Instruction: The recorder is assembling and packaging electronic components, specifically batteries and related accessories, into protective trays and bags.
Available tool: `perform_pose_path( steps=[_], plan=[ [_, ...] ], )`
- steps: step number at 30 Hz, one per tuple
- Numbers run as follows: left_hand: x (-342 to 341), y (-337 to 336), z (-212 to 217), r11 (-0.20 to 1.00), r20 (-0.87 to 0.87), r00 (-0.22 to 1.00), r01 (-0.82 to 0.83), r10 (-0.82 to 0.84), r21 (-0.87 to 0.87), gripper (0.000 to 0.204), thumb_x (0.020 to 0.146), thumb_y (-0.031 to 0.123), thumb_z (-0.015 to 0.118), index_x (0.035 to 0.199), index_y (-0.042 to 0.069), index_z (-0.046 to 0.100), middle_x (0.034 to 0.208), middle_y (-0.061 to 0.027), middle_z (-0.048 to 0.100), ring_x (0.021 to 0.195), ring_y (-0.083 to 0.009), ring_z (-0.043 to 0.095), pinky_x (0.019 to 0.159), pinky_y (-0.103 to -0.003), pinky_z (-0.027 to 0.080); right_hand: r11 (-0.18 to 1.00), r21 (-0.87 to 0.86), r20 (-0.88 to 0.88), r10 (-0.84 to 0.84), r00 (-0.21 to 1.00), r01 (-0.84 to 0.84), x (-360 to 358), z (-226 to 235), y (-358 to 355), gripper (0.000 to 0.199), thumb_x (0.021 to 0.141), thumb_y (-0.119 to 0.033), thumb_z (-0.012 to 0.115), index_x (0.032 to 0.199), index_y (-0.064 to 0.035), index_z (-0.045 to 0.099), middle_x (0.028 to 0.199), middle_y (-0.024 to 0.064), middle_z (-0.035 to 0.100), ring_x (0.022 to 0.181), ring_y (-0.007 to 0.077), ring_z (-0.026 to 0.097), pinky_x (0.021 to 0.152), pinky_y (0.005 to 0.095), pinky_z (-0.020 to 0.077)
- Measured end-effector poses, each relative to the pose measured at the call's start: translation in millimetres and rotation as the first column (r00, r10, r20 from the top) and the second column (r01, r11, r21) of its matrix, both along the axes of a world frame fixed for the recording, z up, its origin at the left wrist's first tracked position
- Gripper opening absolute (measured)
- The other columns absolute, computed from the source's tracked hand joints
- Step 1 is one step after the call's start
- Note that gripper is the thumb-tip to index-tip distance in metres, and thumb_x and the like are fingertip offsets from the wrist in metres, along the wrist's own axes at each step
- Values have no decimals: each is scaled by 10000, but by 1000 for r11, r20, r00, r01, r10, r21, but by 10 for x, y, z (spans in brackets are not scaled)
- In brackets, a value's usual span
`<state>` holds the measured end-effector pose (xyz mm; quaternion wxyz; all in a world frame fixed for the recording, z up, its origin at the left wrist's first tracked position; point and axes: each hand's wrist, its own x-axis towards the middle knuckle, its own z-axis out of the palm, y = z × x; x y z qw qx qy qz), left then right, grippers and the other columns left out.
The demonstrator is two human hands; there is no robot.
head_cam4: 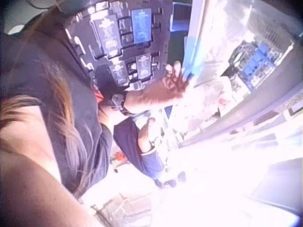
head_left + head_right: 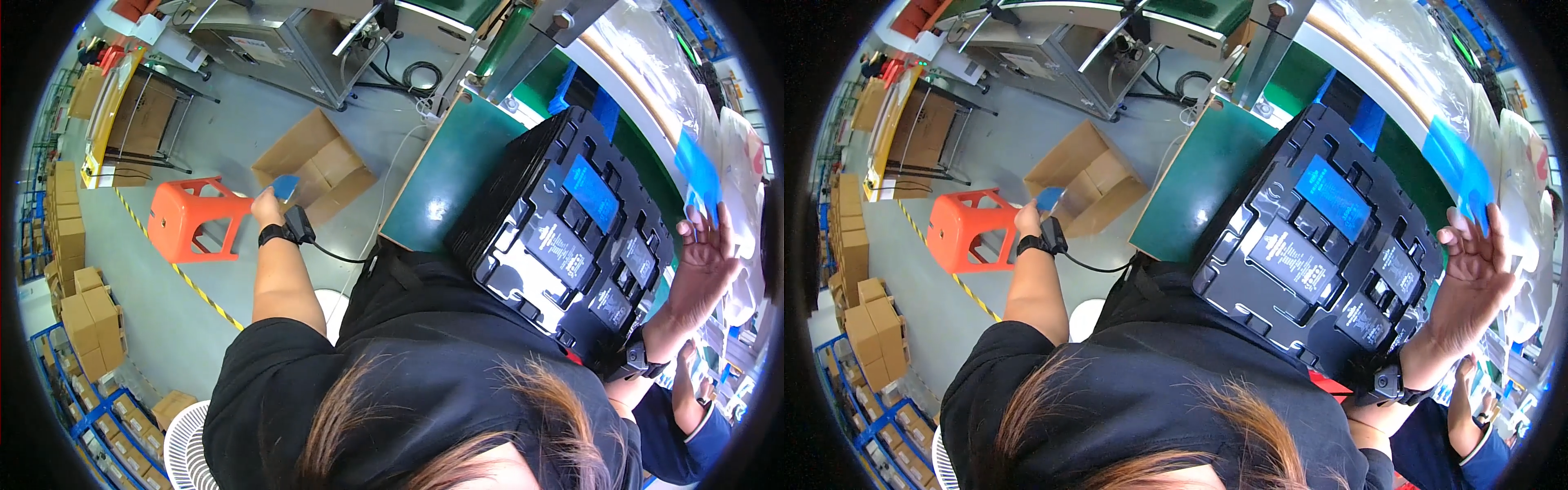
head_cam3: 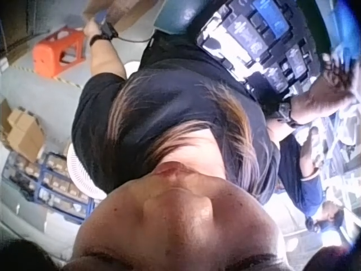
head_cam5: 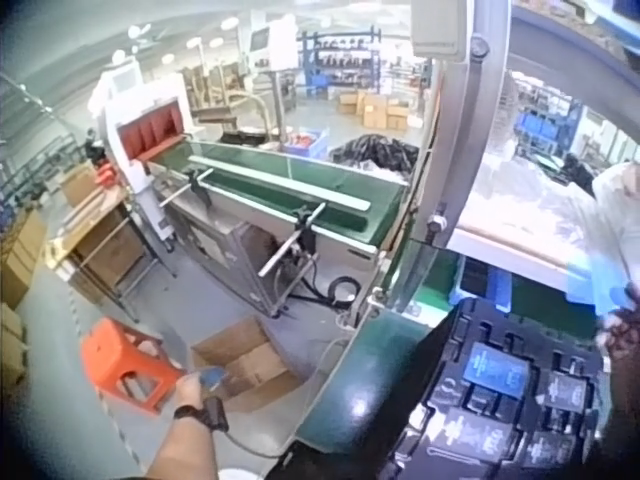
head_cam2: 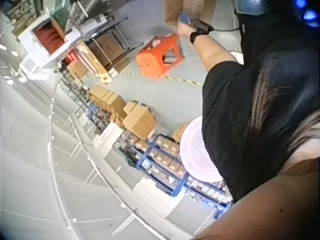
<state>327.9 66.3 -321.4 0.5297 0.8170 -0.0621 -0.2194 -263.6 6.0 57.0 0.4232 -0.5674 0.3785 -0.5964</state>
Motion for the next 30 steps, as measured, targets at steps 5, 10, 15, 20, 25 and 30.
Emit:
perform_pose_path(
  steps=[5, 10, 15, 20, 25, 30],
  plan=[
    [31, -147, 256, 998, -131, 991, 34, -40, -48, 244, 828, 190, 609, 983, 3, 611, 760, -40, 578, 641, -136, 542, 609, -279, 466, 970, -3, -132, -242, 961, 244, -761, 49, 192, 299, 920, -203, 513, 1113, 19, 569, 1056, 113, 592, 957, 157, 574, 858, 290, 460],
    [-172, -394, 801, 955, -211, 972, 41, -107, -293, 263, 849, 209, 613, 1037, 29, 580, 891, -50, 599, 783, -160, 581, 687, -317, 492, 937, -76, -527, -327, 784, 340, -624, 318, 432, 456, 839, -25, 586, 1275, 24, 463, 754, -16, 529, 711, 40, 469, 734, 150, 341],
    [-656, -706, 1459, 853, -183, 939, 168, -291, -494, 219, 855, 190, 618, 1029, 59, 597, 926, -34, 617, 844, -127, 583, 726, -287, 468, 869, 11, -632, -378, 676, 495, -559, 345, 651, 383, 825, -25, 608, 1201, 6, 540, 783, 12, 595, 700, 65, 548, 674, 183, 432],
    [-1394, -915, 2127, 775, 245, 872, 489, -423, -401, 255, 893, 204, 579, 1084, 43, 625, 1026, -18, 614, 884, -75, 536, 742, -223, 432, 820, 101, -519, -439, 733, 563, -518, 211, 732, 128, 817, -38, 630, 942, -24, 611, 860, 30, 617, 762, 90, 590, 650, 223, 487],
    [-2123, -745, 2803, 608, 704, 547, 767, -453, -205, 265, 888, 129, 568, 1117, -1, 596, 1059, -64, 617, 951, -145, 560, 839, -277, 434, 830, 78, -418, -475, 774, 552, -377, 55, 678, 113, 796, -74, 664, 890, -59, 603, 844, 18, 630, 755, 73, 590, 621, 181, 450],
    [-2623, -639, 3033, 353, 823, 208, 936, -528, -10, 354, 851, 70, 569, 1199, 11, 544, 1180, -101, 560, 1048, -203, 528, 901, -313, 400, 813, 174, -286, -499, 818, 556, -394, -58, 692, 102, 808, -80, 653, 876, -37, 590, 700, 21, 612, 581, 76, 587, 502, 182, 437]
  ],
)
